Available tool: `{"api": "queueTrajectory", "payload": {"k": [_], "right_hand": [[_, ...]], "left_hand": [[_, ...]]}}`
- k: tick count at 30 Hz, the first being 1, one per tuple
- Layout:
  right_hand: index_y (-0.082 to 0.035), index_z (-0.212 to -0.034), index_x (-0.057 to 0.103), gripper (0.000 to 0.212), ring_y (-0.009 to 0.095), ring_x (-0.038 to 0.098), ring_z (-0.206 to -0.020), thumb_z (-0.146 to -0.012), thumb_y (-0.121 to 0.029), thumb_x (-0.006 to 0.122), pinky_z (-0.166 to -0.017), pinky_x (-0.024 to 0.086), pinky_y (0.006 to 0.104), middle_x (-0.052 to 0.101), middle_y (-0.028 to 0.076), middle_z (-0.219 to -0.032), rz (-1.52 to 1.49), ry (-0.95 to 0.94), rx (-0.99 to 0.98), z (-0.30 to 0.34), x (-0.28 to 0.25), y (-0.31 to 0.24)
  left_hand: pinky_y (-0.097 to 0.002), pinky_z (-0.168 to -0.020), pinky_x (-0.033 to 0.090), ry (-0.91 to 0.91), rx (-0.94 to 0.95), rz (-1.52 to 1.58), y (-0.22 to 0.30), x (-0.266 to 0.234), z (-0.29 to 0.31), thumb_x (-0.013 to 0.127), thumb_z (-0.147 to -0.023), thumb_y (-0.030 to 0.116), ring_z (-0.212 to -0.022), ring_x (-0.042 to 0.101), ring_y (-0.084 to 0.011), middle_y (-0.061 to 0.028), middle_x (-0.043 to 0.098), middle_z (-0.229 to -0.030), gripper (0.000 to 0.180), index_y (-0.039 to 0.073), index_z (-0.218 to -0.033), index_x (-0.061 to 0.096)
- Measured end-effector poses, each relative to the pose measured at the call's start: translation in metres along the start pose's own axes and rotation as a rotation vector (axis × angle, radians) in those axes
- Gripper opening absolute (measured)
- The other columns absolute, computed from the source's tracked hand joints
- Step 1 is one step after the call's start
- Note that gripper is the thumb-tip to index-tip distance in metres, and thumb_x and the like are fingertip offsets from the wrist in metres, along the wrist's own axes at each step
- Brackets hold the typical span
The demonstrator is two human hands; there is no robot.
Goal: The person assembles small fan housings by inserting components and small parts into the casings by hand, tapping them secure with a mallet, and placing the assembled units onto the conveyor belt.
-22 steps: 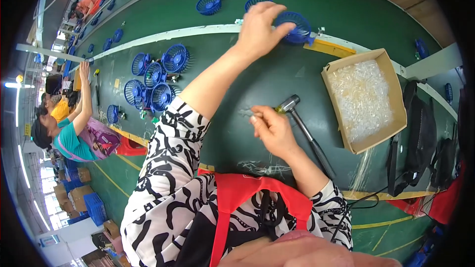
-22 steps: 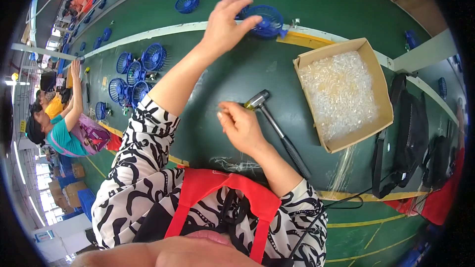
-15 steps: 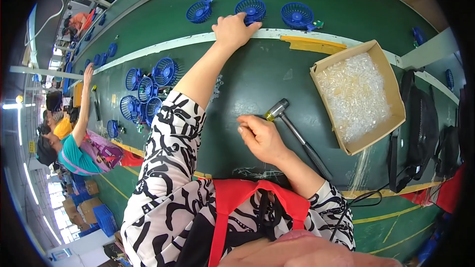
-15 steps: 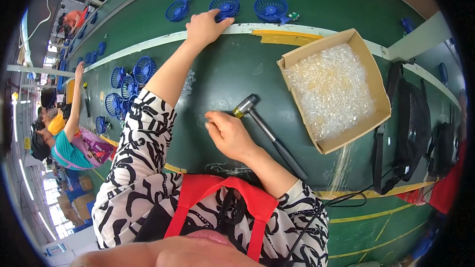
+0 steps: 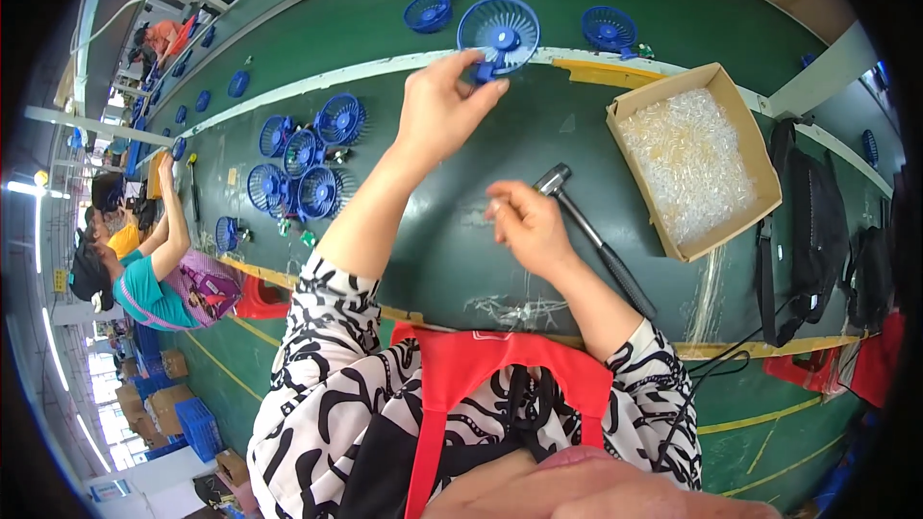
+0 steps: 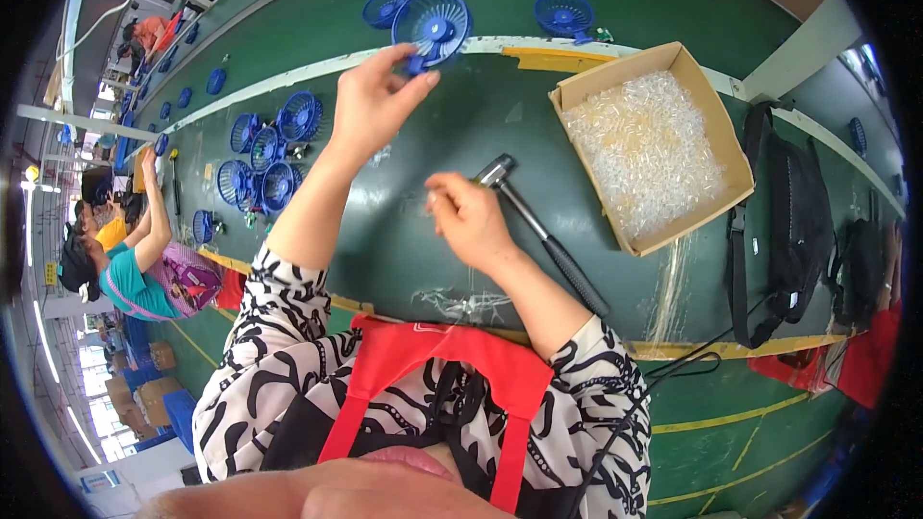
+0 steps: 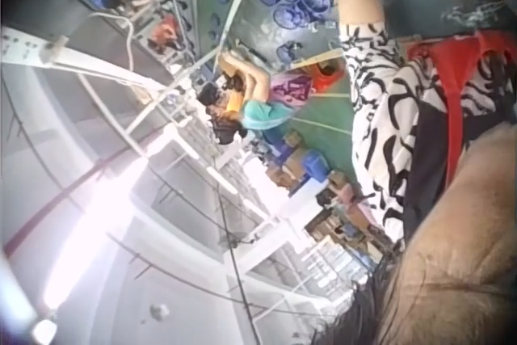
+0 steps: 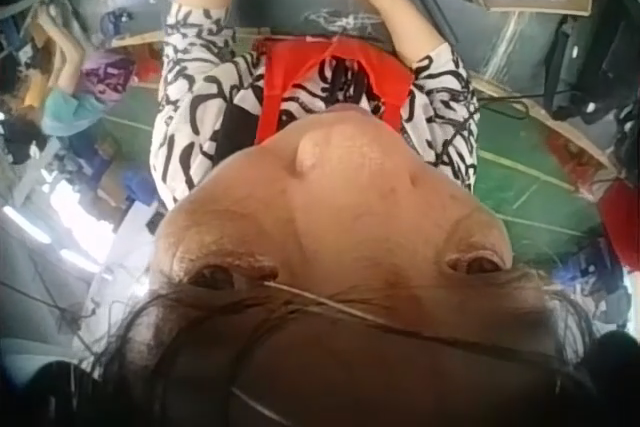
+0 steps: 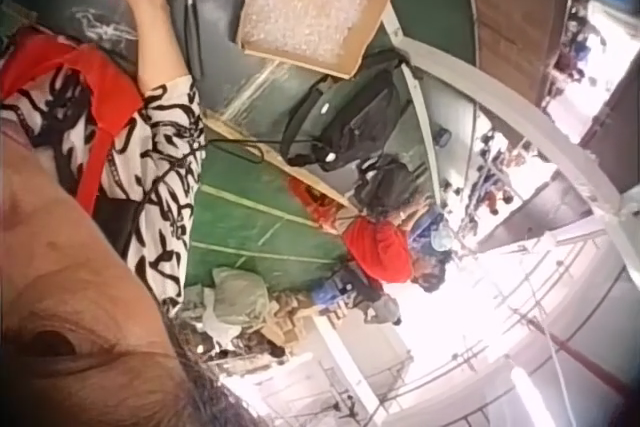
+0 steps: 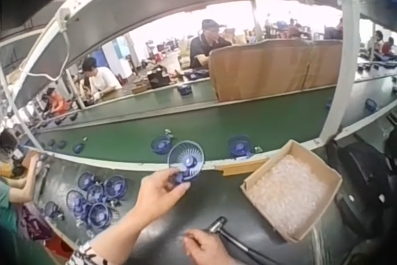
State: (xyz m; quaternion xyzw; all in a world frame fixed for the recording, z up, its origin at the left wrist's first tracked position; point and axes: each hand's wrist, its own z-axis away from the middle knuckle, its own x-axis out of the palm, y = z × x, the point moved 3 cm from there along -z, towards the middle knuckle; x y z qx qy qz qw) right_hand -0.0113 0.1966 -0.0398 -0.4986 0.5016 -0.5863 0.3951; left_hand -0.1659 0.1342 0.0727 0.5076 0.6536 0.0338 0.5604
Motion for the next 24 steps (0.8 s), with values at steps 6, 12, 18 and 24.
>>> {"api": "queueTrajectory", "payload": {"k": [6, 12, 18, 24], "right_hand": [[0.002, -0.107, 0.060, 0.016, 0.008, 0.055, -0.054, -0.094, -0.005, 0.052, -0.049, 0.045, 0.0236, 0.064, 0.005, -0.076, 0.024, 0.095, 0.041, -0.006, -0.006, 0.004], [0.000, -0.108, 0.060, 0.016, 0.006, 0.054, -0.059, -0.096, -0.007, 0.052, -0.052, 0.043, 0.0207, 0.064, 0.004, -0.083, 0.085, 0.079, -0.030, -0.001, -0.007, -0.002], [0.001, -0.108, 0.061, 0.017, 0.005, 0.053, -0.059, -0.095, -0.007, 0.055, -0.049, 0.040, 0.0187, 0.065, 0.006, -0.084, 0.061, 0.133, 0.015, -0.002, -0.011, -0.002], [0.000, -0.094, 0.062, 0.016, 0.005, 0.047, -0.048, -0.095, -0.015, 0.056, -0.041, 0.032, 0.0202, 0.063, 0.005, -0.073, 0.071, 0.210, 0.272, 0.051, 0.000, -0.009]], "left_hand": [[-0.0308, -0.050, 0.050, -0.001, -0.034, -0.035, -0.006, -0.030, 0.143, 0.081, -0.074, 0.019, -0.052, 0.061, -0.0196, -0.0159, 0.065, -0.079, 0.036, -0.002, -0.098, 0.065], [-0.0356, -0.055, 0.052, -0.131, -0.272, 0.163, 0.004, -0.037, 0.227, 0.078, -0.077, 0.020, -0.056, 0.064, -0.0260, -0.0204, 0.064, -0.077, 0.040, -0.005, -0.106, 0.063], [-0.0413, -0.069, 0.052, -0.011, 0.102, -0.085, -0.016, -0.052, 0.220, 0.066, -0.077, 0.000, -0.083, 0.062, -0.0336, -0.0150, 0.064, -0.095, 0.027, 0.004, -0.104, 0.066], [-0.0387, -0.074, 0.050, -0.034, 0.237, -0.060, -0.015, -0.026, 0.230, 0.072, -0.069, 0.002, -0.094, 0.055, -0.0303, -0.0106, 0.059, -0.100, 0.018, 0.004, -0.087, 0.068]]}}
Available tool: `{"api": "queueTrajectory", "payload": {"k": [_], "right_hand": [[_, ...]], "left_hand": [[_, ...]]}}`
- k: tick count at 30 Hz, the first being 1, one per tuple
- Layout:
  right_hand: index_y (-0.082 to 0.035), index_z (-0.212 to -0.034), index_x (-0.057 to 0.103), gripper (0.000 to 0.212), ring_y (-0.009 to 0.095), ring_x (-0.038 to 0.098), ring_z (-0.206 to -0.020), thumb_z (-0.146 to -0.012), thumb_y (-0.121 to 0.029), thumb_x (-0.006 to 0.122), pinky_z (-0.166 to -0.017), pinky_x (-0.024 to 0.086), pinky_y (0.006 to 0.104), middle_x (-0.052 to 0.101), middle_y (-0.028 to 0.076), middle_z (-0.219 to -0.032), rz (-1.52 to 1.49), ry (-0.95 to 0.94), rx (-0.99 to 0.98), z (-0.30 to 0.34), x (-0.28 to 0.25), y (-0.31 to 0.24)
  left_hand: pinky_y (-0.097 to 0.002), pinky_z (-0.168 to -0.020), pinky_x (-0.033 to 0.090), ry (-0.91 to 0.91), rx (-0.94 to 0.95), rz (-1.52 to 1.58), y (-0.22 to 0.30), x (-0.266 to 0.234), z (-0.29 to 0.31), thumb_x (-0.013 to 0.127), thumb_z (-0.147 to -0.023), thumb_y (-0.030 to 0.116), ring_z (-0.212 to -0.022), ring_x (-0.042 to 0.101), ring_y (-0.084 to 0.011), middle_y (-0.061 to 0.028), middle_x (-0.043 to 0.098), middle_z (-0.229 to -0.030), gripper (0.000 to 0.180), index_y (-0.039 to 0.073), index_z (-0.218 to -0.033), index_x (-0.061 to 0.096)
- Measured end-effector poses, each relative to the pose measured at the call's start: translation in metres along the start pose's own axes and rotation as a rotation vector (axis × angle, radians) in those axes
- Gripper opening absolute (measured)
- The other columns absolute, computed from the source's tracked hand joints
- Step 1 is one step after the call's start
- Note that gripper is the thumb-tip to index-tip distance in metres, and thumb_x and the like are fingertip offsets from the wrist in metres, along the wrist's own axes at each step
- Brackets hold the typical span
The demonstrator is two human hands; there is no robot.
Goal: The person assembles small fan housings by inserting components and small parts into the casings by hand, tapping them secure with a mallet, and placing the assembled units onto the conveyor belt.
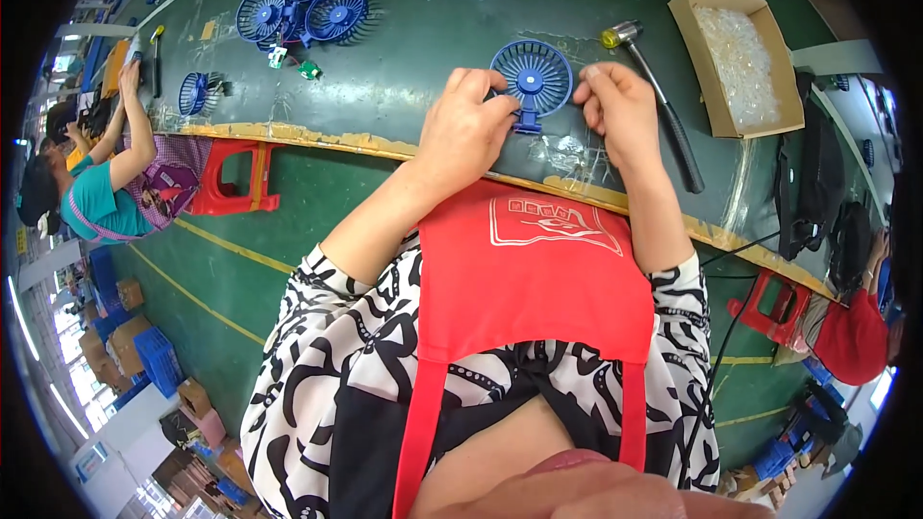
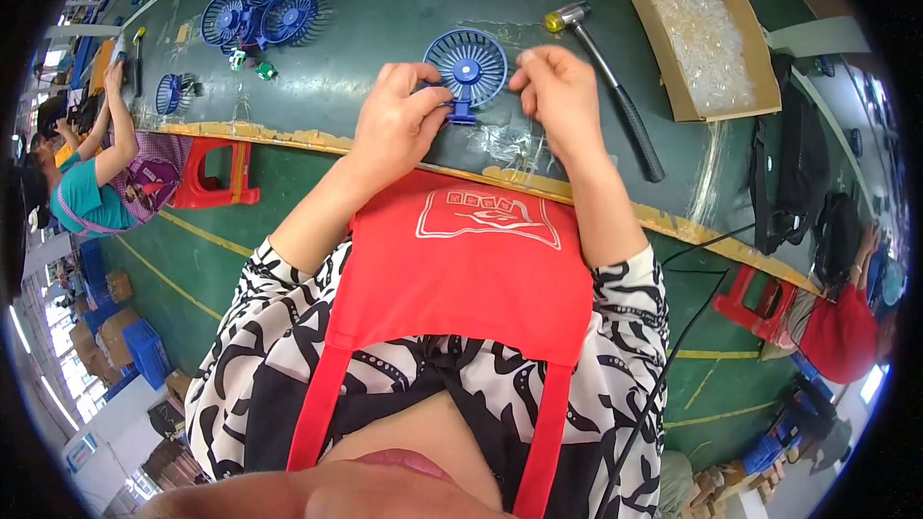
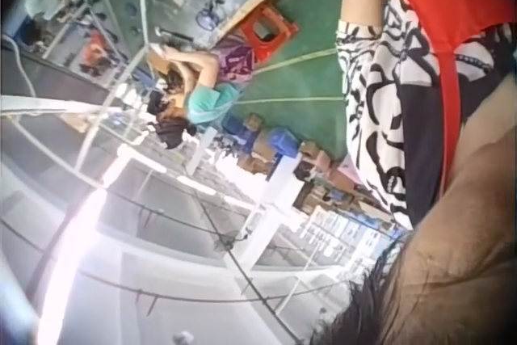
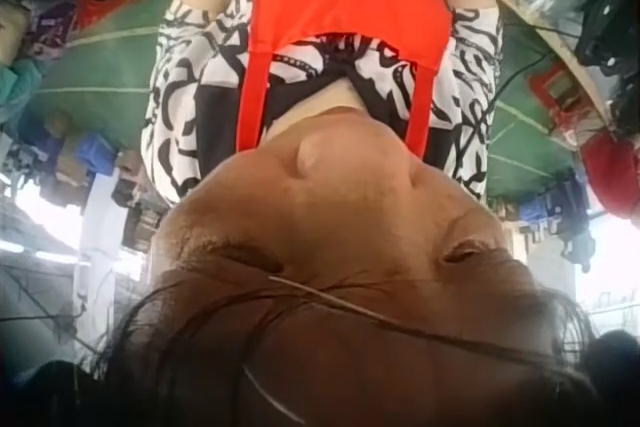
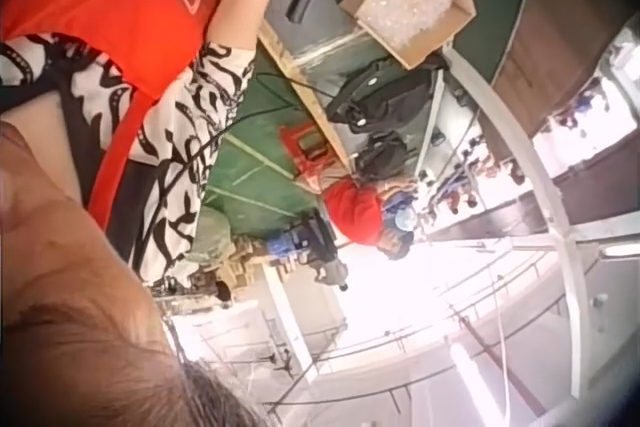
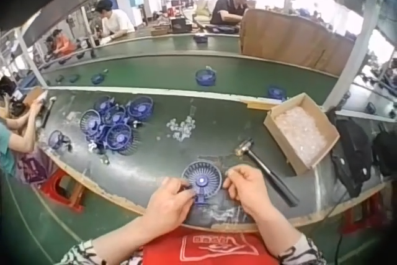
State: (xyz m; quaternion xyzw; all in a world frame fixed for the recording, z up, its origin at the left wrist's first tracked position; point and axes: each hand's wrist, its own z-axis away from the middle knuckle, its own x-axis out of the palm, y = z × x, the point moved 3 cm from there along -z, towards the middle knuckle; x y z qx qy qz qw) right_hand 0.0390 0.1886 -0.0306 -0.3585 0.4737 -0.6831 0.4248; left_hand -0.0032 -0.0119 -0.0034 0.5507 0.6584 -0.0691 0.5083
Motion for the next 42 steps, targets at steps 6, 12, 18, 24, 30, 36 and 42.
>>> {"api": "queueTrajectory", "payload": {"k": [6, 12, 18, 24, 30, 36, 42], "right_hand": [[0.003, -0.098, 0.061, 0.027, 0.007, 0.054, -0.050, -0.095, -0.023, 0.059, -0.042, 0.036, 0.0205, 0.066, 0.008, -0.083, 0.039, -0.069, 0.114, 0.037, 0.019, 0.001], [0.005, -0.102, 0.057, 0.031, 0.007, 0.050, -0.048, -0.090, -0.021, 0.066, -0.040, 0.033, 0.0210, 0.066, 0.008, -0.079, -0.152, -0.158, 0.135, 0.041, 0.039, 0.009], [0.001, -0.097, 0.061, 0.016, 0.003, 0.043, -0.047, -0.090, -0.013, 0.065, -0.041, 0.028, 0.0190, 0.066, 0.005, -0.075, -0.096, -0.154, 0.149, 0.043, 0.043, 0.007], [0.004, -0.100, 0.063, 0.016, 0.004, 0.053, -0.060, -0.090, -0.009, 0.062, -0.053, 0.038, 0.0188, 0.065, 0.004, -0.074, -0.017, -0.131, 0.009, 0.041, 0.041, 0.005], [0.008, -0.101, 0.062, 0.016, 0.009, 0.059, -0.069, -0.091, -0.005, 0.058, -0.065, 0.046, 0.0226, 0.064, 0.006, -0.075, -0.008, -0.159, -0.056, 0.042, 0.039, 0.003], [0.007, -0.100, 0.062, 0.017, 0.008, 0.060, -0.067, -0.091, -0.007, 0.059, -0.059, 0.046, 0.0226, 0.064, 0.004, -0.074, 0.002, -0.157, -0.081, 0.044, 0.038, 0.004], [0.006, -0.098, 0.063, 0.015, 0.006, 0.058, -0.064, -0.091, -0.007, 0.059, -0.055, 0.045, 0.0236, 0.064, 0.004, -0.072, 0.064, -0.151, -0.152, 0.048, 0.039, -0.003]], "left_hand": [[-0.0368, -0.074, 0.048, 0.069, -0.053, 0.019, 0.007, 0.005, -0.013, 0.074, -0.069, 0.001, -0.089, 0.056, -0.0282, -0.0107, 0.061, -0.095, 0.015, 0.003, -0.083, 0.068], [-0.0378, -0.069, 0.053, 0.126, -0.033, 0.161, 0.000, 0.015, -0.016, 0.070, -0.072, -0.004, -0.085, 0.064, -0.0306, -0.0144, 0.063, -0.099, 0.019, 0.000, -0.090, 0.066], [-0.0350, -0.069, 0.055, 0.131, -0.163, 0.189, -0.009, 0.018, -0.014, 0.068, -0.074, -0.006, -0.080, 0.066, -0.0288, -0.0175, 0.064, -0.100, 0.033, -0.001, -0.106, 0.062], [-0.0312, -0.071, 0.057, 0.002, -0.218, 0.228, 0.001, 0.007, -0.019, 0.071, -0.073, -0.006, -0.083, 0.067, -0.0241, -0.0163, 0.064, -0.105, 0.046, -0.001, -0.117, 0.061], [-0.0291, -0.073, 0.057, 0.003, -0.288, 0.352, -0.006, 0.003, -0.023, 0.076, -0.070, -0.003, -0.085, 0.064, -0.0194, -0.0141, 0.064, -0.106, 0.050, -0.002, -0.117, 0.062], [-0.0280, -0.070, 0.056, 0.023, -0.254, 0.340, -0.003, 0.004, -0.023, 0.076, -0.070, -0.003, -0.086, 0.064, -0.0187, -0.0135, 0.064, -0.106, 0.047, -0.001, -0.115, 0.063], [-0.0321, -0.072, 0.051, 0.111, -0.056, 0.199, -0.001, 0.004, -0.016, 0.074, -0.073, 0.000, -0.085, 0.063, -0.0235, -0.0139, 0.066, -0.102, 0.036, 0.001, -0.108, 0.065]]}}
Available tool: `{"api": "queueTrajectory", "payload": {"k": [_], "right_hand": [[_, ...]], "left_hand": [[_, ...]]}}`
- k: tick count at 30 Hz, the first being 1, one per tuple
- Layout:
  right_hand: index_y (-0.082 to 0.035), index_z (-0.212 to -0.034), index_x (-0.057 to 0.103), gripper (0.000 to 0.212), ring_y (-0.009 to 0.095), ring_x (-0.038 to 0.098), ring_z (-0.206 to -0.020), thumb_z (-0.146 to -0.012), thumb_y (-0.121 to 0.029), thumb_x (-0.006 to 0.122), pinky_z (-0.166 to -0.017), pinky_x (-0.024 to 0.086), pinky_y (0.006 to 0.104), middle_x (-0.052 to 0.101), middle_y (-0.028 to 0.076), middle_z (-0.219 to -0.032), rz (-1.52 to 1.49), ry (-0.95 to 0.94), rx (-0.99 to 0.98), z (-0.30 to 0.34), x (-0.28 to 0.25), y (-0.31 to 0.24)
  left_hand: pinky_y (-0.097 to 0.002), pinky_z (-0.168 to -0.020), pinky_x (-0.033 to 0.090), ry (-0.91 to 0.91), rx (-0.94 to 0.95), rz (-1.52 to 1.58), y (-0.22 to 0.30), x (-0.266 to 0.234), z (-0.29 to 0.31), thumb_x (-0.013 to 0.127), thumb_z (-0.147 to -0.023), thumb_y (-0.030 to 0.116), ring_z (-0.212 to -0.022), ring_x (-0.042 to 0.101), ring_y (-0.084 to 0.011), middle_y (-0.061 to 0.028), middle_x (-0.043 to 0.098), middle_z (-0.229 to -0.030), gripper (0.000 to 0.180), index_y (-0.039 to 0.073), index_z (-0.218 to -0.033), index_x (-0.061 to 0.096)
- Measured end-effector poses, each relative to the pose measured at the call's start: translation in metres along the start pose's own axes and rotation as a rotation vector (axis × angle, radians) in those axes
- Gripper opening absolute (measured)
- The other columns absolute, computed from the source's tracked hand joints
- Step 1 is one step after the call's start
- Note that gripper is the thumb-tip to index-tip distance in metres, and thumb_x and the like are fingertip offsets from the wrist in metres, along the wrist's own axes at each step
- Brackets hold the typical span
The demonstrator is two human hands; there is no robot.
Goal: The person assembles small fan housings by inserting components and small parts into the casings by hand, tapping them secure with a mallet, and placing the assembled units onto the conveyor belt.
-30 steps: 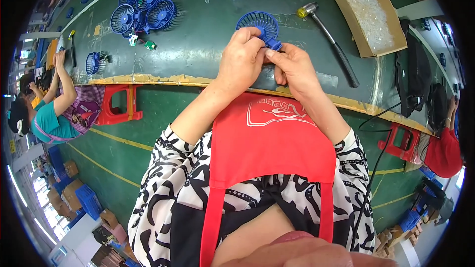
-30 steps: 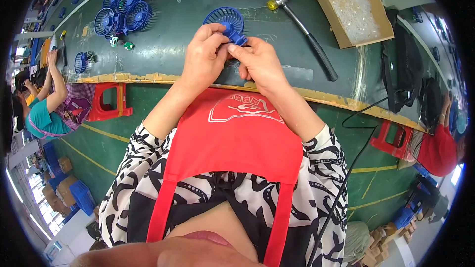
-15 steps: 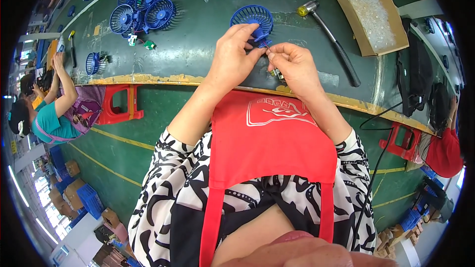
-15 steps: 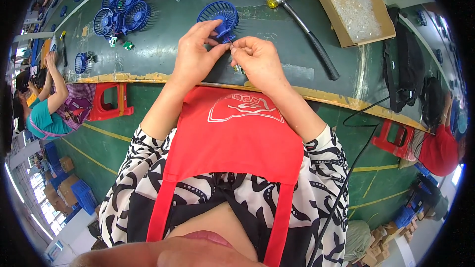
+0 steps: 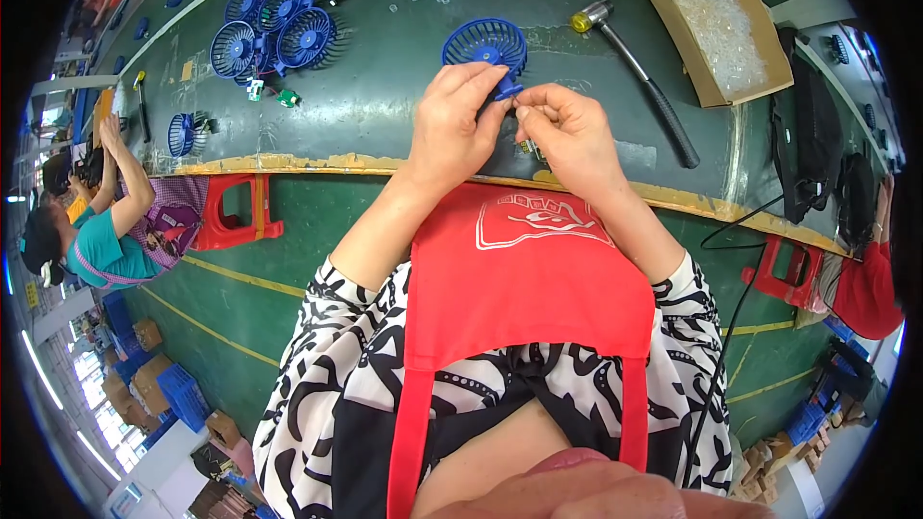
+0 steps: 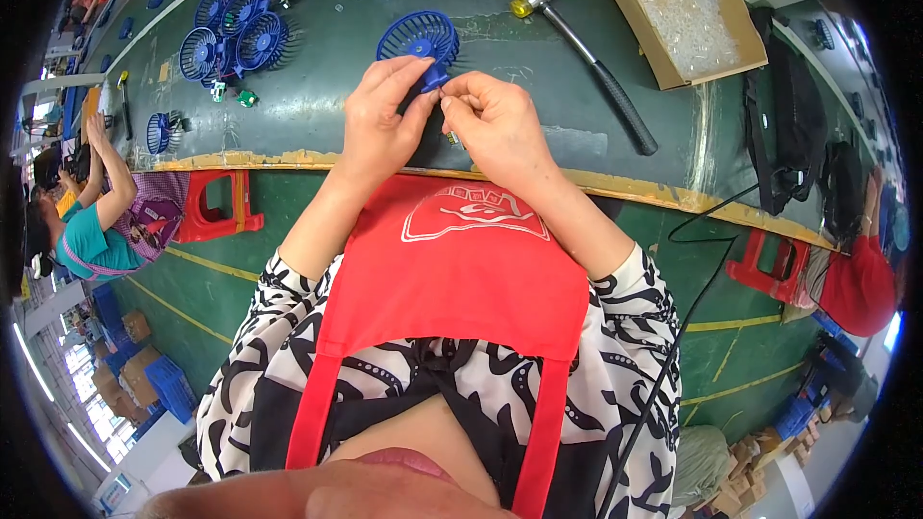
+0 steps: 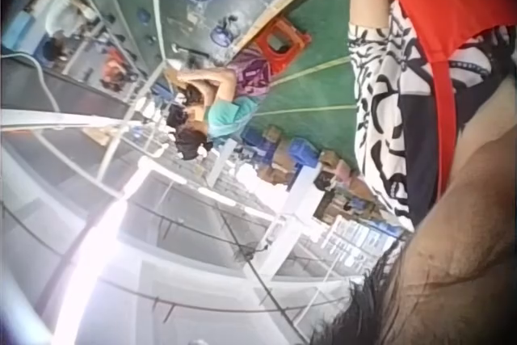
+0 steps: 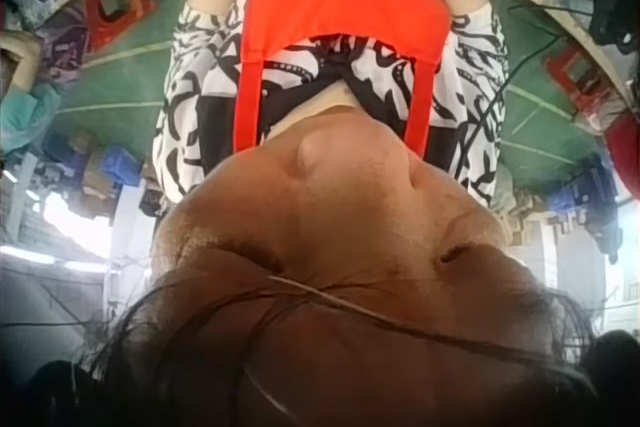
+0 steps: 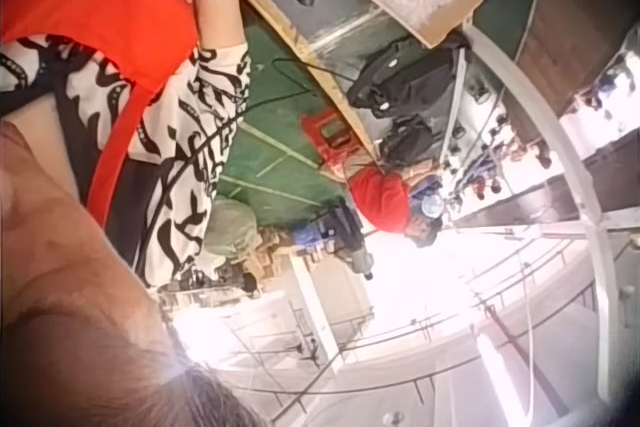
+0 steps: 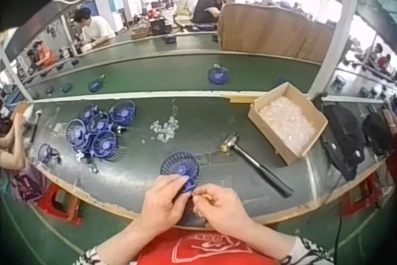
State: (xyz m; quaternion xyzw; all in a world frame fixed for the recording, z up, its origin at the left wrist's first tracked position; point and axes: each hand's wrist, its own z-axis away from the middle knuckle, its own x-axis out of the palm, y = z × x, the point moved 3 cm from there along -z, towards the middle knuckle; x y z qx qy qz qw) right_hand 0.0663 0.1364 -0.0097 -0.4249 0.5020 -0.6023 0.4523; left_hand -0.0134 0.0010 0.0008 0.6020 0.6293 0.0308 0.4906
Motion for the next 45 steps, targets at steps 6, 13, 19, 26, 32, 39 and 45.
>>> {"api": "queueTrajectory", "payload": {"k": [6, 13, 19, 26, 32, 39, 45], "right_hand": [[0.001, -0.090, 0.066, 0.008, 0.014, 0.058, -0.058, -0.088, -0.006, 0.063, -0.053, 0.044, 0.0284, 0.062, 0.007, -0.071, 0.372, 0.094, -0.355, 0.006, -0.002, -0.040], [-0.004, -0.087, 0.067, 0.004, 0.028, 0.061, -0.060, -0.083, -0.007, 0.067, -0.052, 0.047, 0.0362, 0.060, 0.009, -0.074, 0.672, 0.125, -0.580, 0.005, -0.006, -0.055], [-0.004, -0.083, 0.066, 0.003, 0.029, 0.060, -0.060, -0.083, -0.007, 0.065, -0.053, 0.046, 0.0377, 0.058, 0.010, -0.071, 0.753, 0.055, -0.557, 0.000, -0.013, -0.057], [-0.003, -0.080, 0.065, 0.004, 0.030, 0.059, -0.062, -0.082, -0.006, 0.065, -0.054, 0.046, 0.0377, 0.058, 0.010, -0.070, 0.738, -0.014, -0.520, -0.005, -0.022, -0.057], [-0.001, -0.080, 0.064, 0.005, 0.029, 0.059, -0.062, -0.083, -0.006, 0.065, -0.055, 0.045, 0.0366, 0.057, 0.011, -0.070, 0.681, -0.020, -0.479, -0.007, -0.028, -0.049], [-0.002, -0.090, 0.067, 0.011, 0.031, 0.062, -0.075, -0.084, -0.011, 0.067, -0.066, 0.049, 0.0361, 0.064, 0.013, -0.083, 0.742, 0.146, -0.444, -0.017, -0.057, -0.037], [-0.001, -0.098, 0.063, 0.021, 0.033, 0.059, -0.088, -0.083, -0.015, 0.067, -0.074, 0.050, 0.0436, 0.058, 0.014, -0.095, 1.399, 0.373, -0.332, -0.025, -0.102, -0.019]], "left_hand": [[-0.0354, -0.075, 0.048, -0.001, 0.169, -0.118, 0.016, -0.016, -0.015, 0.070, -0.079, 0.003, -0.085, 0.062, -0.0287, -0.0141, 0.067, -0.097, 0.024, 0.002, -0.102, 0.067], [-0.0264, -0.075, 0.048, -0.048, -0.181, 0.383, 0.011, -0.011, -0.014, 0.067, -0.086, 0.007, -0.083, 0.062, -0.0166, -0.0100, 0.067, -0.092, 0.012, -0.002, -0.094, 0.069], [-0.0246, -0.074, 0.047, -0.140, -0.409, 0.586, 0.001, -0.001, -0.008, 0.062, -0.092, 0.010, -0.082, 0.058, -0.0106, -0.0044, 0.065, -0.088, 0.014, -0.003, -0.092, 0.068], [-0.0230, -0.067, 0.048, -0.176, -0.741, 1.012, -0.008, 0.006, -0.006, 0.064, -0.091, 0.014, -0.072, 0.060, -0.0084, -0.0026, 0.067, -0.080, 0.017, -0.002, -0.090, 0.070], [-0.0219, -0.064, 0.048, -0.257, -0.821, 1.078, -0.012, 0.018, -0.008, 0.063, -0.092, 0.014, -0.070, 0.058, -0.0058, -0.0017, 0.067, -0.079, 0.018, -0.003, -0.092, 0.070], [-0.0239, -0.054, 0.043, -0.331, -0.841, 0.767, -0.030, 0.043, -0.029, 0.069, -0.089, 0.019, -0.060, 0.052, -0.0052, 0.0007, 0.064, -0.068, 0.023, -0.001, -0.077, 0.070], [-0.0331, -0.053, 0.047, -0.293, -0.606, 0.245, -0.059, 0.032, -0.069, 0.073, -0.083, 0.026, -0.054, 0.059, -0.0179, -0.0089, 0.065, -0.064, 0.029, -0.002, -0.075, 0.069]]}}
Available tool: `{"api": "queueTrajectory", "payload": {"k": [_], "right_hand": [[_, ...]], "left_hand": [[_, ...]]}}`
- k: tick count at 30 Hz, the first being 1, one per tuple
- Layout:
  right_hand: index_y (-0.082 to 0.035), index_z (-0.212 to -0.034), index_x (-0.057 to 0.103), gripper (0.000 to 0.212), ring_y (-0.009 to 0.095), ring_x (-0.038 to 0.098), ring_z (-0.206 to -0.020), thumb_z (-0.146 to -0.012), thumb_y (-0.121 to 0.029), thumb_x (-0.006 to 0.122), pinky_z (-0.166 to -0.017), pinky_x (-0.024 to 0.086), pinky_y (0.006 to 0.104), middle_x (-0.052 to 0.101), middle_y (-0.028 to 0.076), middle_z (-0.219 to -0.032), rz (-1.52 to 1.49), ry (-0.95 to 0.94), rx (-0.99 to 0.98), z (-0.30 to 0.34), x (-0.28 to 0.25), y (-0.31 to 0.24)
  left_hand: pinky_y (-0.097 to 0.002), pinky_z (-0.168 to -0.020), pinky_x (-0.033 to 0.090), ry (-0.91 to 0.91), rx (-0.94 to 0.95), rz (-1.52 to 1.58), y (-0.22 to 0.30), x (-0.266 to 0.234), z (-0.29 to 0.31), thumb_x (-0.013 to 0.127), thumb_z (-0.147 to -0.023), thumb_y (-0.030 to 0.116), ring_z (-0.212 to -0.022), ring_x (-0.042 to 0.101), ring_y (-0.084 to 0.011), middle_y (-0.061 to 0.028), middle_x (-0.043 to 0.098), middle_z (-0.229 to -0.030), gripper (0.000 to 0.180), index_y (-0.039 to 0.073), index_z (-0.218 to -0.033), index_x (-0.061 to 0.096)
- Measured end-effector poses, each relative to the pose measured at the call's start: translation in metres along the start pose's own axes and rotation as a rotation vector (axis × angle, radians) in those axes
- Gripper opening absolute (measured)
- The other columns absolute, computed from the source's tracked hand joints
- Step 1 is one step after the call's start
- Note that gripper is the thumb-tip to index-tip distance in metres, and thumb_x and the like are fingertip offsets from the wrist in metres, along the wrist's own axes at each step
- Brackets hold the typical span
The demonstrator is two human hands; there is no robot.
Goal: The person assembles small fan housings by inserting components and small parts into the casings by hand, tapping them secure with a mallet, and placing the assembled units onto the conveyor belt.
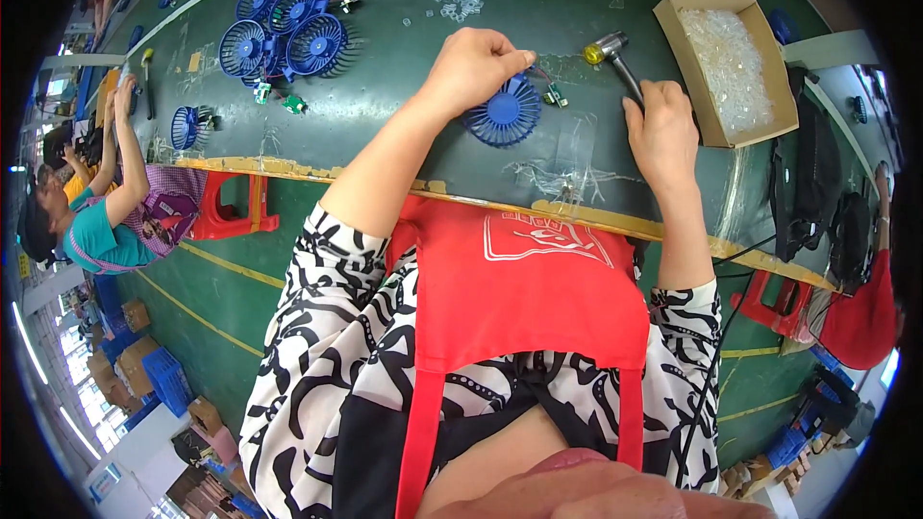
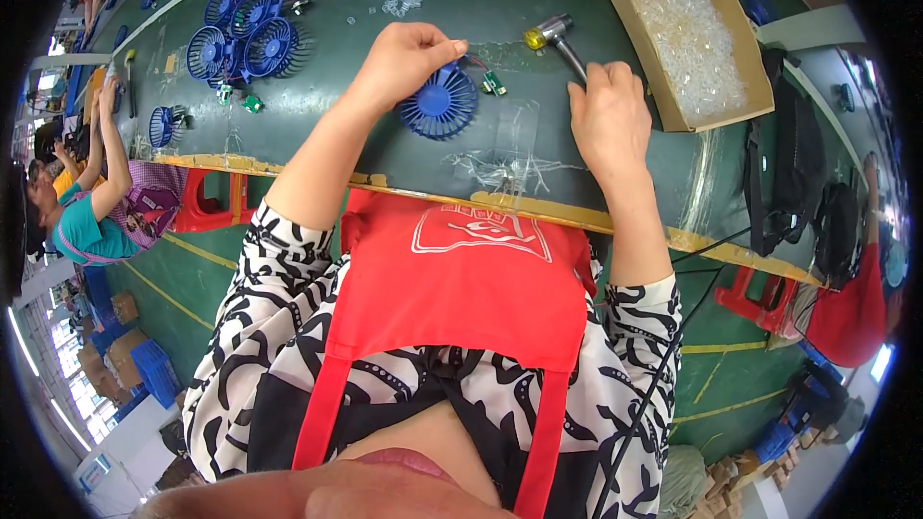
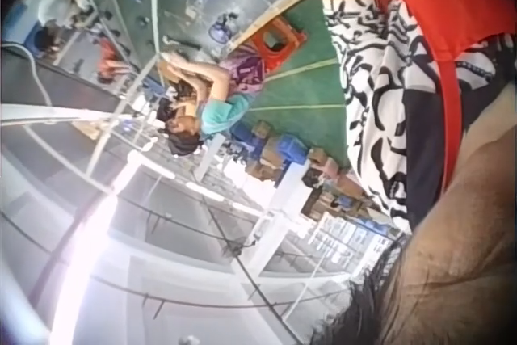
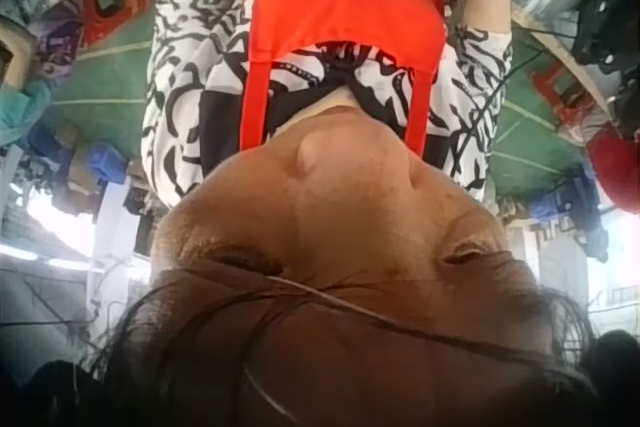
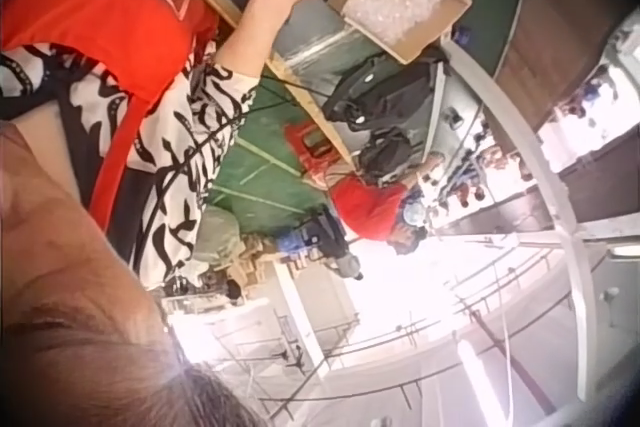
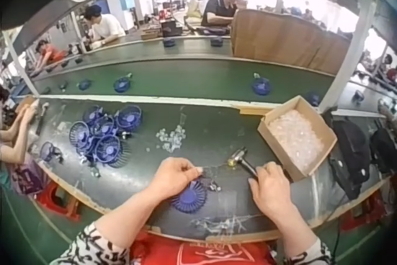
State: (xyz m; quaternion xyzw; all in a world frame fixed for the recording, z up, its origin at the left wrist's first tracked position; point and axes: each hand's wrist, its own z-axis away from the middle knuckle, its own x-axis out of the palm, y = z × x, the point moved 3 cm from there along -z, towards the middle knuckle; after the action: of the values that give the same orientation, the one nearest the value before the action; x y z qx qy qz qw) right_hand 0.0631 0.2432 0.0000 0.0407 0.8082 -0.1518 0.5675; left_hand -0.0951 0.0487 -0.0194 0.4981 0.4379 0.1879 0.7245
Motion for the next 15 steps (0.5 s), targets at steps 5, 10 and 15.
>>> {"api": "queueTrajectory", "payload": {"k": [5, 10, 15], "right_hand": [[0.001, -0.088, 0.057, 0.012, 0.036, 0.059, -0.081, -0.084, -0.009, 0.064, -0.069, 0.048, 0.0462, 0.055, 0.016, -0.090, -0.168, -0.078, 0.072, 0.005, 0.004, 0.008], [0.002, -0.096, 0.052, 0.016, 0.038, 0.061, -0.076, -0.084, -0.002, 0.063, -0.064, 0.049, 0.0434, 0.056, 0.019, -0.091, -0.501, 0.013, -0.025, -0.004, -0.023, -0.038], [0.000, -0.107, 0.053, 0.026, 0.038, 0.065, -0.071, -0.084, -0.001, 0.064, -0.060, 0.051, 0.0426, 0.065, 0.019, -0.084, -0.544, -0.040, -0.100, 0.004, -0.036, -0.071]], "left_hand": [[-0.0430, -0.094, 0.042, 0.321, 0.405, -0.437, -0.001, -0.009, 0.051, 0.074, -0.079, 0.036, -0.108, 0.055, -0.0330, -0.0172, 0.061, -0.115, 0.055, -0.001, -0.116, 0.060], [-0.0482, -0.100, 0.035, 0.325, 0.373, -0.496, 0.003, -0.001, 0.092, 0.082, -0.066, 0.047, -0.120, 0.044, -0.0391, -0.0233, 0.049, -0.128, 0.094, -0.006, -0.132, 0.042], [-0.0499, -0.102, 0.033, 0.291, 0.264, -0.461, 0.008, -0.007, 0.107, 0.085, -0.063, 0.044, -0.122, 0.043, -0.0415, -0.0244, 0.045, -0.133, 0.103, -0.007, -0.137, 0.033]]}}
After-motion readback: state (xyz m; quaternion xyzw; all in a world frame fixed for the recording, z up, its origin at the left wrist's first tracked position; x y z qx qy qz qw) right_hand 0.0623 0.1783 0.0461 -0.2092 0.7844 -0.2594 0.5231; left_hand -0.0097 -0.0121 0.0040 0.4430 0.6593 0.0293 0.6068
